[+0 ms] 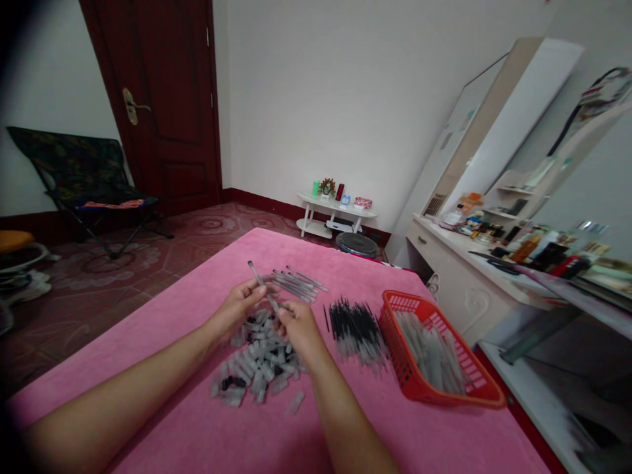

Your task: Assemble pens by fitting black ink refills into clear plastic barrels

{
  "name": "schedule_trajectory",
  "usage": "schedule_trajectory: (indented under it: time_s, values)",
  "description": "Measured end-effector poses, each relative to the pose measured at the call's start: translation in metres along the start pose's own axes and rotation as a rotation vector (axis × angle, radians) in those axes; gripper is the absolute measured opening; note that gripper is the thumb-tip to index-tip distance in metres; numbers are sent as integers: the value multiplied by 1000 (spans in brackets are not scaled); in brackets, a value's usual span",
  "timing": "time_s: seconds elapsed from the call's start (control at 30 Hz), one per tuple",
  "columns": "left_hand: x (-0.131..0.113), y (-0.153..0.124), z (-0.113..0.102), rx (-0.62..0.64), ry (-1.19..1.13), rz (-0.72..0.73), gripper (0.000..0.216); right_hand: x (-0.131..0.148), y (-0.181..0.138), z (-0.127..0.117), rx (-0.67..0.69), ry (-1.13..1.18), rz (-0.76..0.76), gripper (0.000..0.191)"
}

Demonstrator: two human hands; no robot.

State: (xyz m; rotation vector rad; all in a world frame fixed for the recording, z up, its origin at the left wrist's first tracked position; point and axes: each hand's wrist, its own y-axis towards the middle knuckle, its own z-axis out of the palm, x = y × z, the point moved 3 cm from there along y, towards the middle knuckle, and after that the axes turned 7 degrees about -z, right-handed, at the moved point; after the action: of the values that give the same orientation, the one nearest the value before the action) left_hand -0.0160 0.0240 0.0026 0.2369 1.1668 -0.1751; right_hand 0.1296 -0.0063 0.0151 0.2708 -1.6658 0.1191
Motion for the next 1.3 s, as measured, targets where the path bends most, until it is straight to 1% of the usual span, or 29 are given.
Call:
schedule_trajectory:
  time_s: [0.1,0.17,0.23,0.27,0.3,0.37,0.43,0.47,0.5,0.53,0.57,0.63,0.7,0.77,0.83,0.9,0.93,1.0,1.1,1.2,1.3]
  values:
    - [3,-4,7,45,-54,-77,39,-1,-4,7,49,74,51,38]
    - [5,-6,8,18,-61,-104,34,-2,-6,10,90,105,82,42]
    - [8,-7,9,-49,-47,-129,34,-3,-7,10,106,49,76,40]
    - [9,-6,9,-84,-39,-141,35,-2,-7,9,93,-37,46,37]
    - [10,-5,9,-117,-36,-150,36,1,-8,7,62,-170,-5,34]
    - [11,-1,2,-194,-69,-159,36,8,-10,2,-29,-538,-135,26]
    - [9,4,-15,-320,-145,-145,35,16,-13,-1,-110,-912,-223,18]
    - [7,6,-26,-420,-182,-125,34,19,-15,-3,-141,-1058,-240,15]
    - [4,9,-37,-490,-191,-92,33,20,-17,-5,-164,-1166,-240,14]
    - [1,11,-45,-519,-175,-69,33,21,-18,-6,-182,-1237,-231,16]
    - [0,12,-51,-513,-133,-59,33,20,-18,-8,-198,-1277,-221,18]
    - [-1,14,-54,-446,40,-67,35,18,-17,-11,-220,-1283,-216,20]
    - [-1,13,-48,-351,326,1,34,14,-14,-13,-214,-1214,-246,18]
    - [-2,9,-39,-281,706,149,29,10,-10,-17,-200,-1088,-290,17]
    - [-4,3,-30,-239,1100,307,24,7,-6,-22,-209,-931,-303,18]
    - [-6,-2,-26,-194,1407,418,24,3,-2,-29,-228,-768,-293,22]
    - [-6,-4,-25,-171,1510,457,26,1,0,-32,-232,-695,-282,25]
    - [-7,-6,-23,-136,1630,522,25,-2,2,-36,-223,-596,-256,33]
    - [-7,-8,-19,-107,1679,624,23,-5,1,-36,-185,-590,-223,41]
    - [-6,-10,-15,-81,1684,701,24,-4,-1,-33,-173,-629,-233,41]
    - [-5,-11,-14,-59,1681,728,25,-2,-1,-32,-178,-646,-247,40]
